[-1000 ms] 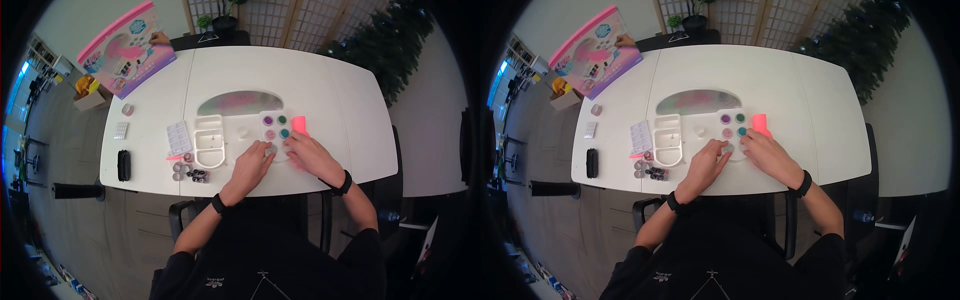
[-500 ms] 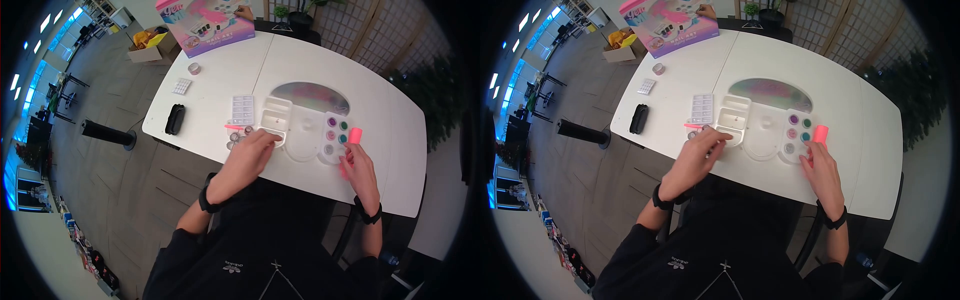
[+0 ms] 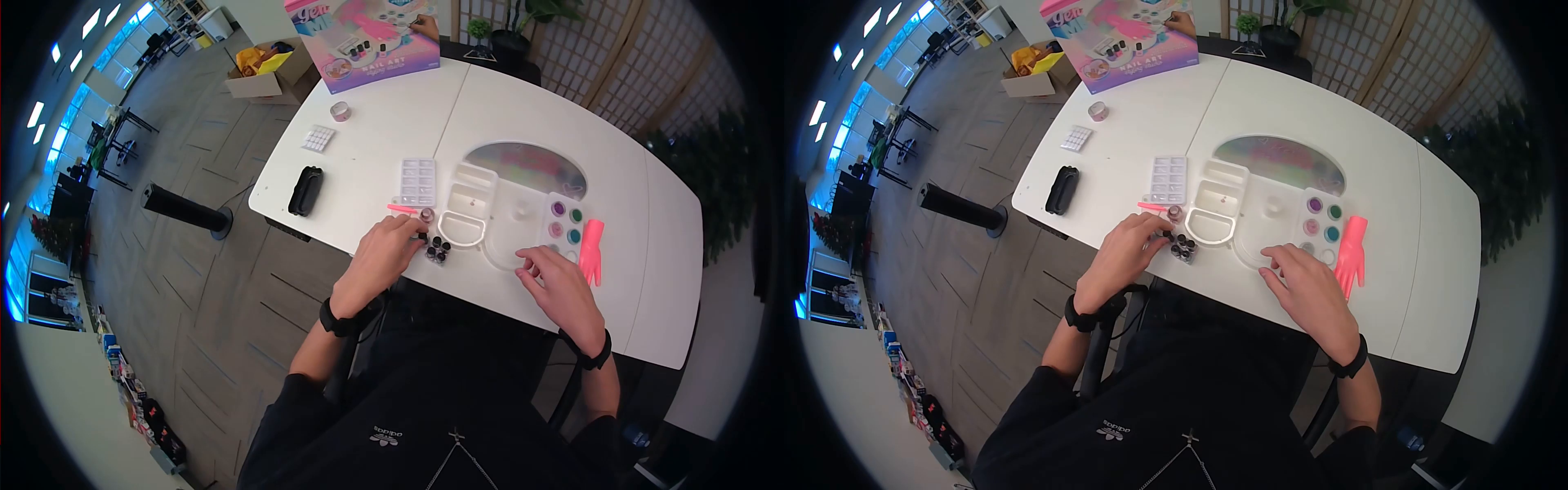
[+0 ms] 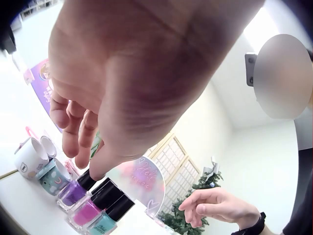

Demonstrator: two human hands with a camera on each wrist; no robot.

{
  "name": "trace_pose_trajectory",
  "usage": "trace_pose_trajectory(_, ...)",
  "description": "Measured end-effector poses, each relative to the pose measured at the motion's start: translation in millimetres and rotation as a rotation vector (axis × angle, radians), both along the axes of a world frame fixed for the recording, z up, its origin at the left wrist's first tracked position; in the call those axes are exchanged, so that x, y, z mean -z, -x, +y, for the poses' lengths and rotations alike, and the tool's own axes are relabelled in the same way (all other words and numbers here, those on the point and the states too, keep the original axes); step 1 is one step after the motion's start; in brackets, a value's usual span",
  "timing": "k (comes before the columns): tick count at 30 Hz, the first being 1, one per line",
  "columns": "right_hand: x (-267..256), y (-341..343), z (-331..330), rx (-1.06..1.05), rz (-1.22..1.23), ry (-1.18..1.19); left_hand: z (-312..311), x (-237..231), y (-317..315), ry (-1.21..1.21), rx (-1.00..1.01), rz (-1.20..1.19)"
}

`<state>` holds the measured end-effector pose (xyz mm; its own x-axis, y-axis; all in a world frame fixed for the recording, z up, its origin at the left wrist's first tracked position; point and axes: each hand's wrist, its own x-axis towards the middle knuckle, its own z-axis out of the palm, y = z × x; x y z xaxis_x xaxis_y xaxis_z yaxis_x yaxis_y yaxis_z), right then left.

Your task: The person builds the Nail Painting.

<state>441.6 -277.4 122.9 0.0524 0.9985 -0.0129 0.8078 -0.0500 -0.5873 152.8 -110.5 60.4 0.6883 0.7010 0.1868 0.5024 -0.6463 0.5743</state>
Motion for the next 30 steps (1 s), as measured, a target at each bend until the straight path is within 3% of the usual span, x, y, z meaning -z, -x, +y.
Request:
trace_pose_trajectory(6,1.9,-1.6,4.7,-0.021,-0.015,0.011,14.0,-35.7,-5.7,0.119,-0.132,-0.037)
trace_pose_trajectory(17,7.6,-1.0,7.5,-0.044,-0.045,0.06,25.7,-21.9,-60.8,0.08,0.04,0.035)
trace_pose_trajectory(25,7.4,1.4,9.3,-0.067,-0.059,0.088,21.4,-17.8,-60.1,0.043,0.042,-0.018)
trace_pose_trajectory(30,9.6,2.8,9.6,-0.085,-0.061,0.065,18.7,-26.0,-37.0,0.15,0.041,0.005)
